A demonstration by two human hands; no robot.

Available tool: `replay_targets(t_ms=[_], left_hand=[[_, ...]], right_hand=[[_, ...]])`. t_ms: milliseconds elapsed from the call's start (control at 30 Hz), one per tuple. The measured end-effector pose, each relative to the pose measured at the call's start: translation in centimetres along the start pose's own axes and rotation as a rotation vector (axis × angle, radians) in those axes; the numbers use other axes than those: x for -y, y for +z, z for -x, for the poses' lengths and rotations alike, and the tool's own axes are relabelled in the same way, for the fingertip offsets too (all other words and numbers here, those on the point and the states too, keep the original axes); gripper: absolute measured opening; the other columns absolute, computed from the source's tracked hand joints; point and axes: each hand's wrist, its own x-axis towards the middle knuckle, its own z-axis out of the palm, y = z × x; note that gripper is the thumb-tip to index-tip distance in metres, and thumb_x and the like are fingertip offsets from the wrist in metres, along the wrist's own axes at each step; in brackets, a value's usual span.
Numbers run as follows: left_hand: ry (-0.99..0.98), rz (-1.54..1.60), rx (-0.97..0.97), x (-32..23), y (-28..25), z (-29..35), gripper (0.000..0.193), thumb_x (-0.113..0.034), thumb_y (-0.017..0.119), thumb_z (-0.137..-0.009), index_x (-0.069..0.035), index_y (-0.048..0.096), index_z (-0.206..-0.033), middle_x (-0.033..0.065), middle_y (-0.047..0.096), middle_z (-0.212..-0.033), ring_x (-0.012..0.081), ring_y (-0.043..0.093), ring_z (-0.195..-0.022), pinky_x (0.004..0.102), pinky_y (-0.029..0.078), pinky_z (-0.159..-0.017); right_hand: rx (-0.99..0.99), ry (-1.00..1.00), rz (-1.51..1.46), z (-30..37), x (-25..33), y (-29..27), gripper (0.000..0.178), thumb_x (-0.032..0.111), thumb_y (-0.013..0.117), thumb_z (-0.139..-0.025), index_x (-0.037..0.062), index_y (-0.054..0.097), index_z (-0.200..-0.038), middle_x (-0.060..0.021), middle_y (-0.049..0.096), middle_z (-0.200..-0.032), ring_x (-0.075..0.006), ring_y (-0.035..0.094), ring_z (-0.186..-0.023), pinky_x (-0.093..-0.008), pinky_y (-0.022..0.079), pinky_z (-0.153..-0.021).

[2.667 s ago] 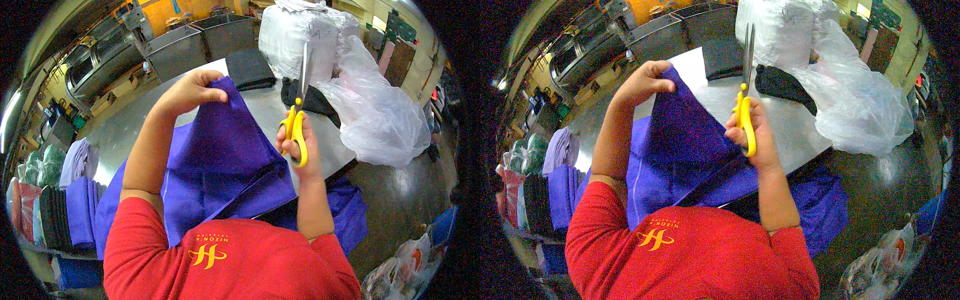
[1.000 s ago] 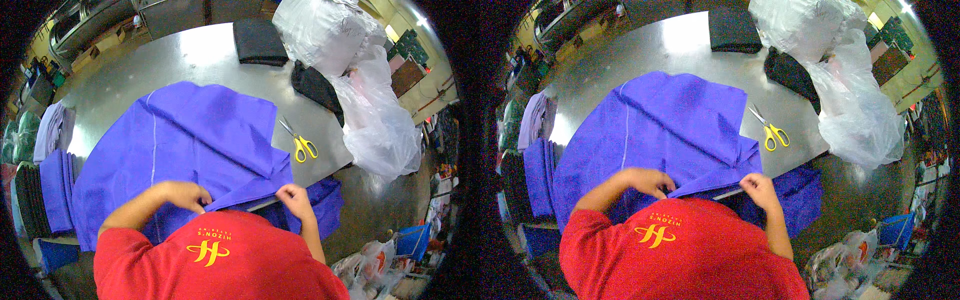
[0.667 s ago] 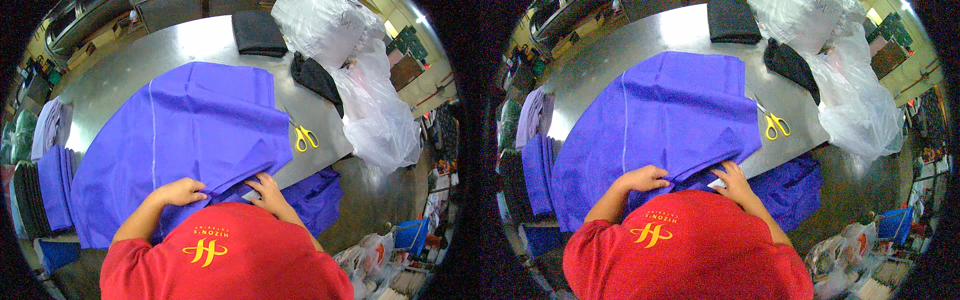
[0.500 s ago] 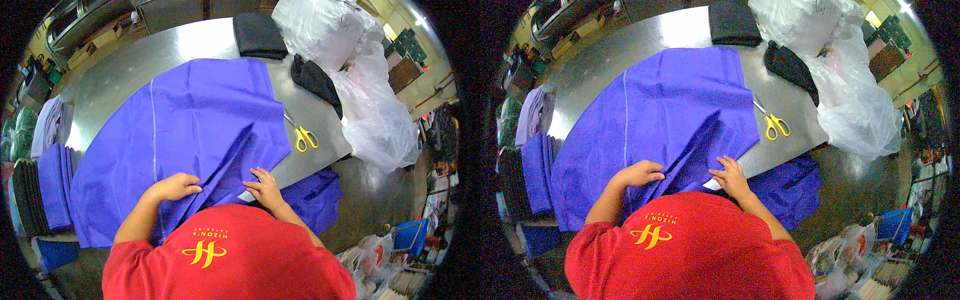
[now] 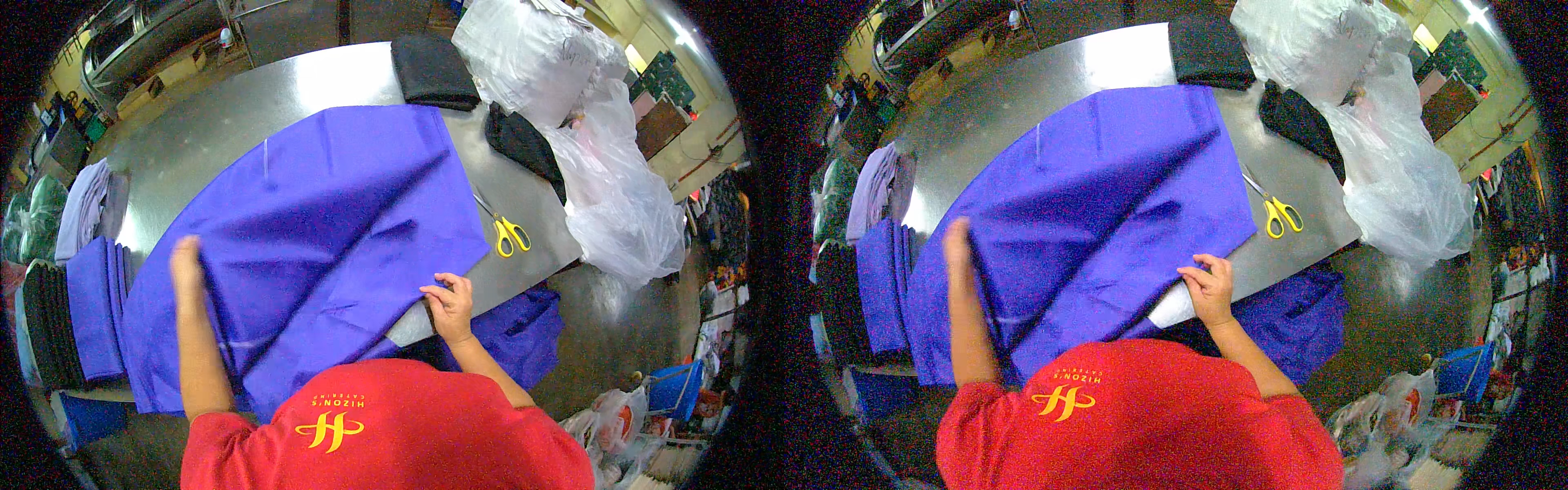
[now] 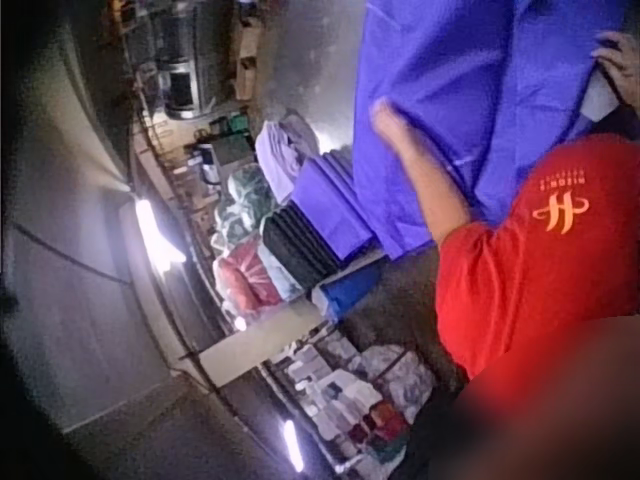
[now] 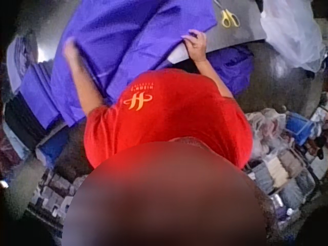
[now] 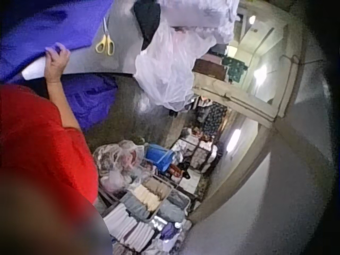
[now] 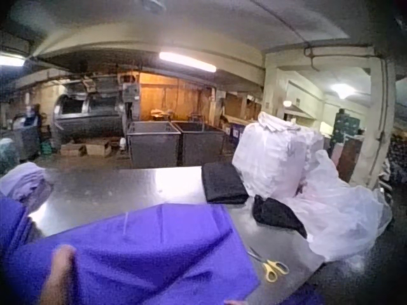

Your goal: The person folds a large piece of purple fabric on a metal table, then uses yellow-handled scissors to trim the edges. The person repeatedly folds and cuts the fabric, adjusting its position on the table between cuts.

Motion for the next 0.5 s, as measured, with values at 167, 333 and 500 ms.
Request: replay_targets(t_ms=[167, 333, 500], left_hand=[[0.257, -0.122, -1.067, -6.6, -15.6, -2.5, 0.036, -0.021, 0.049, -0.084, 0.013, 0.057, -0.090, 0.0216, 0.062, -0.088, 0.0300, 0.060, -0.078, 0.0420, 0.048, -0.074], [0.457, -0.158, -1.403, -13.4, -19.6, 4.2, 0.038, -0.025, 0.051, -0.087, 0.013, 0.055, -0.085, 0.0243, 0.061, -0.087, 0.0302, 0.058, -0.073, 0.0389, 0.048, -0.072], [0.478, -0.068, -1.180, -14.4, -18.5, 9.9, 0.032, -0.027, 0.058, -0.088, 0.004, 0.061, -0.098, 0.0109, 0.064, -0.091, 0.0185, 0.057, -0.076, 0.0319, 0.046, -0.073]], right_hand=[[0.209, 0.141, -0.252, -1.7, 4.3, 2.1, 0.010, 0.009, 0.060, -0.077, 0.0102, 0.066, -0.085, -0.0110, 0.058, -0.110, -0.0281, 0.050, -0.106, -0.0384, 0.037, -0.091], [1.298, 0.008, -1.241, -1.2, 9.5, 0.8, 0.010, 0.009, 0.047, -0.091, 0.0062, 0.054, -0.085, -0.0147, 0.055, -0.119, -0.0267, 0.046, -0.118, -0.0404, 0.033, -0.098], [1.351, 0.440, -1.244, 1.2, 5.7, -2.6, 0.018, 0.020, 0.047, -0.094, 0.0037, 0.056, -0.095, -0.0068, 0.061, -0.101, -0.0161, 0.056, -0.096, -0.0307, 0.044, -0.087]])
